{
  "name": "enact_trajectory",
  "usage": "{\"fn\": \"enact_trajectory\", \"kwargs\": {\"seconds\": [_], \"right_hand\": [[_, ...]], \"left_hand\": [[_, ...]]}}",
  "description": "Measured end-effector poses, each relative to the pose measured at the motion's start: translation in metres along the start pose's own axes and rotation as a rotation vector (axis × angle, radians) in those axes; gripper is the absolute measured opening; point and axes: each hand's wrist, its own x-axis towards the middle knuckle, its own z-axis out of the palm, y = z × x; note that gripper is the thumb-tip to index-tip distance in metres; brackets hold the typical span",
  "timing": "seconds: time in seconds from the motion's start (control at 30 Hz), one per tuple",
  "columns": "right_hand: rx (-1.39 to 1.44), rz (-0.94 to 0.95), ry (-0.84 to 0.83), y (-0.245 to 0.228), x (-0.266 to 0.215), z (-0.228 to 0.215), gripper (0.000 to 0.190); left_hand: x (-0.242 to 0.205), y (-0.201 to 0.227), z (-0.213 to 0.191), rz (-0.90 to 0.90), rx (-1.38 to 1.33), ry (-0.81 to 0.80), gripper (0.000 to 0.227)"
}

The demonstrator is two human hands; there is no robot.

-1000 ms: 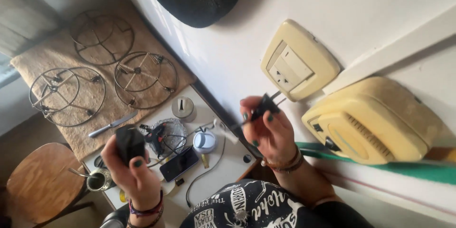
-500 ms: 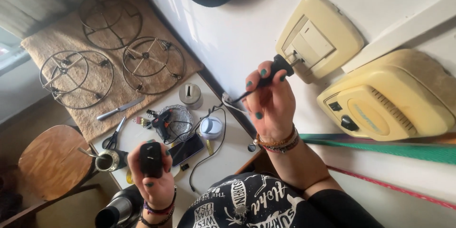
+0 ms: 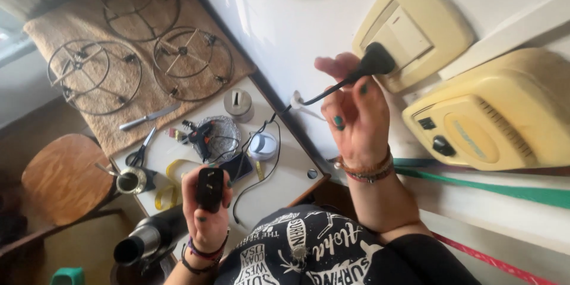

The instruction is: Measuring, cutting, and wrapping decorative material around a wire lampshade frame to assemble it.

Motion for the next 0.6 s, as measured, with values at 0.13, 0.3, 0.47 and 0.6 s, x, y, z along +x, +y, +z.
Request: {"fn": "enact_trajectory", "kwargs": {"seconds": [0.13, 0.3, 0.47, 0.6], "right_hand": [[-0.817, -0.206, 0.149, 0.029, -0.058, -0.005, 0.042], [-1.167, -0.386, 0.028, 0.081, -0.117, -0.081, 0.008], [-1.291, -0.279, -0.231, 0.096, -0.134, -0.096, 0.014], [-1.218, -0.24, -0.294, 0.102, -0.134, -0.085, 0.016]], "left_hand": [[0.006, 0.009, 0.006, -0.05, -0.26, -0.061, 0.07], [0.008, 0.001, 0.005, 0.113, -0.504, -0.079, 0.077], [0.002, -0.003, 0.02, 0.309, -0.509, 0.046, 0.065], [0.019, -0.016, 0.05, 0.521, -0.652, -0.08, 0.05]]}}
